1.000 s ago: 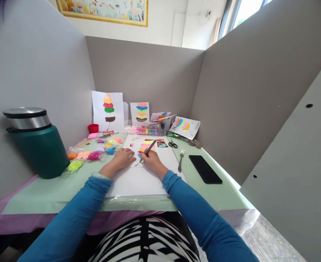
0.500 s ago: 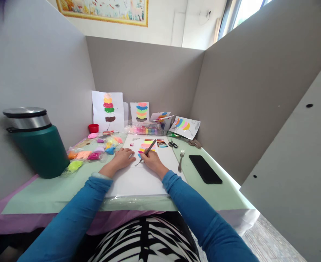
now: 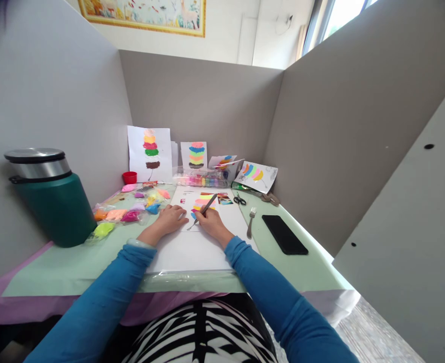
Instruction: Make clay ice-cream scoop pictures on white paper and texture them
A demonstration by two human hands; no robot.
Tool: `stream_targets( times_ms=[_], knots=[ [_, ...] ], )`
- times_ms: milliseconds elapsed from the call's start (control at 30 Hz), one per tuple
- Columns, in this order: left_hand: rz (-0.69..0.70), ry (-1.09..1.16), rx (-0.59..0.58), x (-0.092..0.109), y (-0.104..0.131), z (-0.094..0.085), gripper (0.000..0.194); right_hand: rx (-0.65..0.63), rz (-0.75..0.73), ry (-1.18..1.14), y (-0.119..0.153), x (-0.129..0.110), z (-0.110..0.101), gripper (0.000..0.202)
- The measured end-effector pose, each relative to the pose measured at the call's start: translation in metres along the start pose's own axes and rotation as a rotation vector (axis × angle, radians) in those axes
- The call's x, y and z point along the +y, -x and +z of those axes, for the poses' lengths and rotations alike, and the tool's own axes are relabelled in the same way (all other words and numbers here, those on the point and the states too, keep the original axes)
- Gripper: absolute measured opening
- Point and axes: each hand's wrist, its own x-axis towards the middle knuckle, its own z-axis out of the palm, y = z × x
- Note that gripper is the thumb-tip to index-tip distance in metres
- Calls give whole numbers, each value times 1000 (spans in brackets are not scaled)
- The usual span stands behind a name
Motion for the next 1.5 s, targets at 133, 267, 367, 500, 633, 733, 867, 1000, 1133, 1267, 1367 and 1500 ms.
stream_targets(
  times_ms=[133, 267, 367, 500, 633, 733, 867, 1000, 1133, 1267, 1367, 1500],
  knots=[
    [-3, 1, -5, 1, 1, -1, 38, -3, -4, -7, 0, 0, 0, 26],
    [-4, 6, -1, 0, 1, -1, 38, 5, 3, -12, 0, 1, 0, 25],
    [-2, 6, 0, 0, 1, -1, 38, 8, 14, -1, 0, 1, 0, 26],
    [-6, -1, -11, 1, 2, -2, 38, 11, 7, 5, 0, 0, 0, 27],
    [-15, 1, -25, 2, 2, -4, 39, 19, 7, -2, 1, -1, 0, 26],
    [-13, 2, -21, 2, 2, -4, 39, 18, -1, -5, 1, -1, 0, 26],
    [-8, 0, -15, 1, 1, -2, 38, 18, -2, 5, 0, -1, 0, 25],
    [-10, 4, -14, 1, 1, -2, 38, 26, 3, 17, 1, -2, 0, 24],
    [-10, 11, -22, 1, 1, -3, 39, 17, 1, 8, 1, -4, 0, 23],
    [-6, 16, -16, 0, 0, -1, 39, 10, 10, 2, 1, -3, 0, 23],
    [-6, 13, -10, 0, 0, 0, 39, 15, 10, -4, 1, -2, 0, 23],
    [-2, 8, -11, 0, 0, 0, 39, 29, 4, 15, 1, -3, -1, 23]
  ],
)
